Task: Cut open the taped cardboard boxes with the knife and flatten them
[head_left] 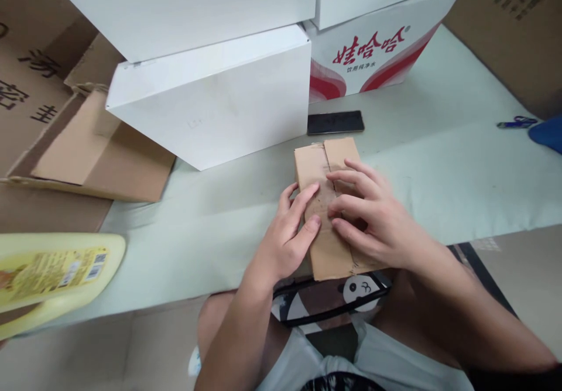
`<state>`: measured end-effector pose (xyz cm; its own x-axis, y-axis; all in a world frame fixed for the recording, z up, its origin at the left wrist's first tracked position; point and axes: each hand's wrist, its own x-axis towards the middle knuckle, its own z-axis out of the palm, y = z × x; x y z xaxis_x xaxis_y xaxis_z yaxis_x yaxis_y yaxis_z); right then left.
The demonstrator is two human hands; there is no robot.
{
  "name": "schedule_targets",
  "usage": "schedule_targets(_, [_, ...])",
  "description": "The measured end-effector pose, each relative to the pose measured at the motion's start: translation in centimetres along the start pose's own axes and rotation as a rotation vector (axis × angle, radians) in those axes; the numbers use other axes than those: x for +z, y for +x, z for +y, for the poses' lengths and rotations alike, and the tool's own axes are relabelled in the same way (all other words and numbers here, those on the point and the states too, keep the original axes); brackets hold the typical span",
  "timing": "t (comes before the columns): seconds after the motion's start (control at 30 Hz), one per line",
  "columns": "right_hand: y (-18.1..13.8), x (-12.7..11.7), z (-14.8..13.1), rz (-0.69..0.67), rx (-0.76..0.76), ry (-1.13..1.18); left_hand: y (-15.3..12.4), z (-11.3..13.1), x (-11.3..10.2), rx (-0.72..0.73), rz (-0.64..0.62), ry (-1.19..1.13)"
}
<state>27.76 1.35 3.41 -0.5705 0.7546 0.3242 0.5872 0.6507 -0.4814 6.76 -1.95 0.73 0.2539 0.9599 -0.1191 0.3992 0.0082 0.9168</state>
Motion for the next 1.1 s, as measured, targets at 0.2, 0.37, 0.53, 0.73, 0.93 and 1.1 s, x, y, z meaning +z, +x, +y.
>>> schedule_targets(0.2, [-0.3, 0.2, -0.1, 0.260, 0.042, 0.139, 0.1, -0.1, -0.3, 0.031, -0.006, -0.002])
schedule_targets(0.37, [-1.0, -0.1, -0.1, 0.384, 0.150, 0.167, -0.3, -0.5, -0.8, 0.001, 0.024, -0.035])
schedule_targets(0.53, [-0.8, -0.4, 0.2, 0.101, -0.175, 0.173, -0.4, -0.4, -1.3, 0.111, 0.077, 0.027])
schedule_targets(0.73, [-0.9, 0.1, 0.3, -0.025, -0.291, 0.151, -0.3, -0.5, -1.2, 0.222, 0.042, 0.120])
schedule_targets(0.93, [-1.0, 0.5, 0.7, 0.025, -0.283, 0.211, -0.4, -0.8, -1.0, 0.336, -0.007, 0.150])
schedule_targets(1.1, [-1.1, 1.2, 1.4, 0.166, -0.305, 0.397, -0.5, -0.5, -1.0, 0.358, 0.094, 0.062])
